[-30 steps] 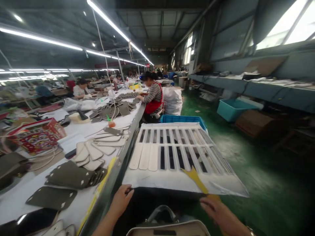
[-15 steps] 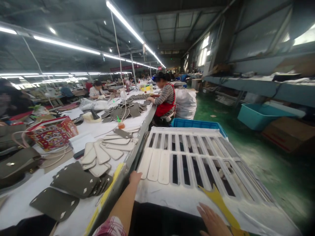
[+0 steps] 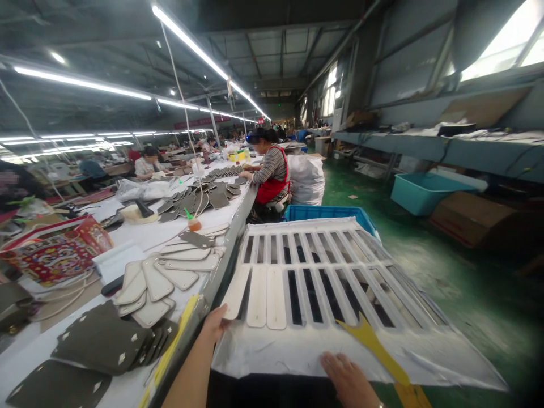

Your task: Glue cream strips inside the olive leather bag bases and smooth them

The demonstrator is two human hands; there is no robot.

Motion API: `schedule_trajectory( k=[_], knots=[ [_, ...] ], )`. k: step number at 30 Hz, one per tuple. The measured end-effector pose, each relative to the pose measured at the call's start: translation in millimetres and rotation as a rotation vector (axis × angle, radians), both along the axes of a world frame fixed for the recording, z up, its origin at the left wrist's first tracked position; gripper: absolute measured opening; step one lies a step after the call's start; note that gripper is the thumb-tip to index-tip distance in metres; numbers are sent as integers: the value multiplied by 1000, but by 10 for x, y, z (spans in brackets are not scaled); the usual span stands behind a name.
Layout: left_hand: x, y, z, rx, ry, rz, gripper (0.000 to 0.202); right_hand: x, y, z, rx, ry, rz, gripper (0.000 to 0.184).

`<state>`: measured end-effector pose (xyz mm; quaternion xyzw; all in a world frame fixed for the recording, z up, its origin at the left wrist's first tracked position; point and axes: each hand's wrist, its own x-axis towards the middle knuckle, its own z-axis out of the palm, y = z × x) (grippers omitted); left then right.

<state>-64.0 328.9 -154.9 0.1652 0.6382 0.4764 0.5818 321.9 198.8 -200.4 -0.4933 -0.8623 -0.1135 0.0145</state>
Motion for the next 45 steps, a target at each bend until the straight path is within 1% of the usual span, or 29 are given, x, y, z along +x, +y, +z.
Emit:
schedule_trajectory(
  k=[2,4,6,8,10,12,16,18,20,23,24,26,28,29,31,32,33,35,36,37,38,39,40,41,43,44,45],
  knots=[
    [-51,-86,15,36,-49,30,19,-14,20,-4,74,-5,-3,71],
    [-31,-138,28,67,-82,45,18,-70,77,-14,127,-12,-26,71],
    [60,-146,50,87,-115,35,18,-152,163,-21,156,-20,-32,70],
    [190,-122,91,101,-158,-7,21,-237,256,-23,158,-20,-15,65],
    [303,-89,159,129,-218,-57,25,-299,331,-23,145,-9,-1,59],
    [361,-70,248,176,-283,-85,27,-330,381,-22,135,-1,3,58],
    [391,-82,463,280,-371,-69,23,-347,416,-9,106,4,-12,58],
    [467,-66,607,306,-392,-85,20,-374,417,2,72,18,-31,57],
    [602,-6,805,311,-407,-145,20,-417,416,11,18,21,-57,53],
    [791,130,1222,350,-432,-244,26,-450,406,38,-109,25,-89,47],
    [824,162,1379,379,-449,-271,28,-438,402,63,-151,43,-97,48],
    [839,168,1683,446,-490,-312,30,-381,397,167,-238,117,-138,59],
    [820,73,1940,494,-514,-341,31,-300,398,376,-358,237,-249,72],
    [814,-15,2046,510,-505,-350,31,-262,398,529,-422,311,-313,76],
    [832,-267,2214,555,-408,-361,32,-212,384,931,-533,507,-390,75],
    [862,-427,2278,595,-285,-370,32,-206,367,1171,-555,646,-390,71],
    [908,-603,2330,642,-125,-382,32,-217,339,1428,-601,826,-362,67],
    [1038,-979,2395,725,201,-407,28,-286,245,1947,-852,1252,-290,59],
    [1119,-1166,2406,757,350,-430,24,-343,178,2186,-972,1451,-203,57],
    [1208,-1346,2404,784,475,-458,20,-410,98,2396,-1038,1591,-152,56],
    [1303,-1515,2390,807,570,-486,19,-484,8,2571,-1070,1695,-106,55],
    [1400,-1676,2368,828,644,-508,20,-560,-90,2706,-1076,1773,-66,56],
    [1496,-1830,2344,847,715,-529,21,-634,-190,2801,-1048,1833,-59,57],
    [1587,-1981,2321,861,761,-556,21,-698,-291,2858,-1002,1876,-57,59],
    [1725,-2284,2295,871,775,-623,17,-776,-482,2886,-892,1928,-65,59],
    [1757,-2434,2297,870,773,-675,20,-778,-566,2871,-829,1936,-68,57],
    [1758,-2579,2309,863,772,-729,29,-752,-642,2847,-767,1924,-70,54]
  ],
)
